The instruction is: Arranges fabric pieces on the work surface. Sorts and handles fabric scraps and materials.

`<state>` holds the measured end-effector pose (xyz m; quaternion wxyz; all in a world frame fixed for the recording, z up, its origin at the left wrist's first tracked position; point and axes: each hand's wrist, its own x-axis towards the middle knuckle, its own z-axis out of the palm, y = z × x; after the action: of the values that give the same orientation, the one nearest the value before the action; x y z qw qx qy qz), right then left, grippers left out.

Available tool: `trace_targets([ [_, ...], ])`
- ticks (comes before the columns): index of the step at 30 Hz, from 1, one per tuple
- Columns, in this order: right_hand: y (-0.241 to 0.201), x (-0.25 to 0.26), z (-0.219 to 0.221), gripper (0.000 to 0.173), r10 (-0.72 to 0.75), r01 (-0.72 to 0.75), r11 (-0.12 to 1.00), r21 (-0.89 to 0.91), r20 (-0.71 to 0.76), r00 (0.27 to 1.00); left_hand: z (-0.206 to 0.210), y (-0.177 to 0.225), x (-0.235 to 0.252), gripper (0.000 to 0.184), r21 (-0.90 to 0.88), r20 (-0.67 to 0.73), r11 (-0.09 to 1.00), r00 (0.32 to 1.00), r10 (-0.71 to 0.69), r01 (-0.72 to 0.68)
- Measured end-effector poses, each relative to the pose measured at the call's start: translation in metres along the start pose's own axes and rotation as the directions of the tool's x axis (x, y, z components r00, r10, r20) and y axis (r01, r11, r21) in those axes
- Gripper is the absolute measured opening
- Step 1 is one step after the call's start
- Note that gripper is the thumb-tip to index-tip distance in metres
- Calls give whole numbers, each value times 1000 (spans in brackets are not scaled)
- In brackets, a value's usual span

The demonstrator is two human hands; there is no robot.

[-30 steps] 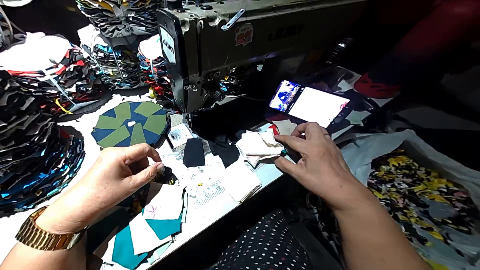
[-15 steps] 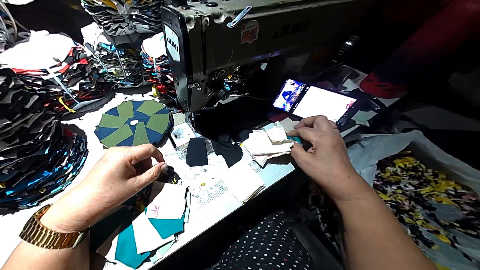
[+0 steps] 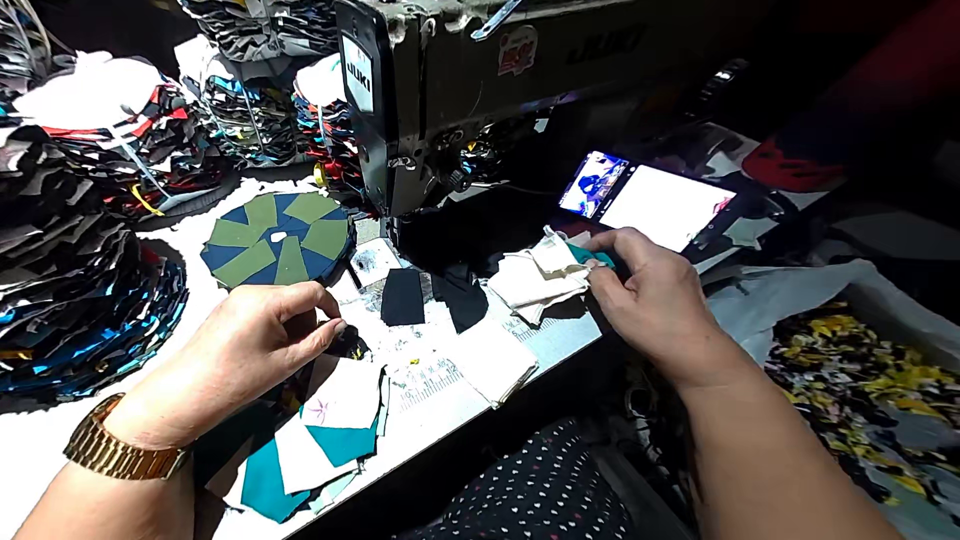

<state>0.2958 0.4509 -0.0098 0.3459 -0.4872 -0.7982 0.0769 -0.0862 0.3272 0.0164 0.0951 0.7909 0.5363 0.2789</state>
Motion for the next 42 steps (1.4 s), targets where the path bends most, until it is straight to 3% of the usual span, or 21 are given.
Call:
trace_targets([
  [6,5,2,5,39,-230,236,969,-66,96,969,-1,-1,0,16,-3,-3,1000,1000,8,-8],
  [9,11,7,-1,19,-147,143,987,67,52,988,0,-1,0,16,-14,7,1000,1000,15,-14],
  [11,15,12,-7,17,3,-6,984,176,14,1000,1,-1,0,15,-21,-1,999,1000,26,-26],
  [14,13,19,-13,16,228,-218,904,367,16,973,-1,1,0,14,-21,-9,1000,1000,22,-22],
  [16,12,22,-14,11,299,-277,836,474,28,954,-2,1,0,14,-3,-18,1000,999,29,-30],
  [20,4,26,-19,20,377,-350,681,643,102,921,-3,0,-1,15,-1,-25,999,999,36,-36],
  [24,-1,25,-24,21,356,-377,566,733,195,914,-4,2,-2,12,-26,-28,999,999,26,-27],
  [26,-7,24,-26,20,356,-370,565,737,187,916,-5,3,-3,12,-42,-30,999,999,25,-27],
  [28,-16,22,-29,19,354,-345,632,694,138,925,-6,3,-3,11,-53,-29,998,999,31,-32],
  [32,-39,12,-29,22,184,-223,735,640,129,975,-9,1,-3,15,-62,-37,997,998,51,-54],
  [35,-60,-1,-19,27,-74,-72,751,656,192,979,-11,-3,-1,15,-87,-69,994,995,66,-71],
  [38,-84,-16,-7,39,-286,-14,763,647,356,890,-13,-5,0,13,-104,-98,993,994,44,-54],
  [41,-105,-25,9,46,-308,-113,780,615,535,787,-15,-7,1,14,-92,-125,995,992,34,-46],
  [42,-108,-26,18,49,-300,-90,811,577,544,784,-14,-7,1,14,-89,-129,995,991,38,-50],
])
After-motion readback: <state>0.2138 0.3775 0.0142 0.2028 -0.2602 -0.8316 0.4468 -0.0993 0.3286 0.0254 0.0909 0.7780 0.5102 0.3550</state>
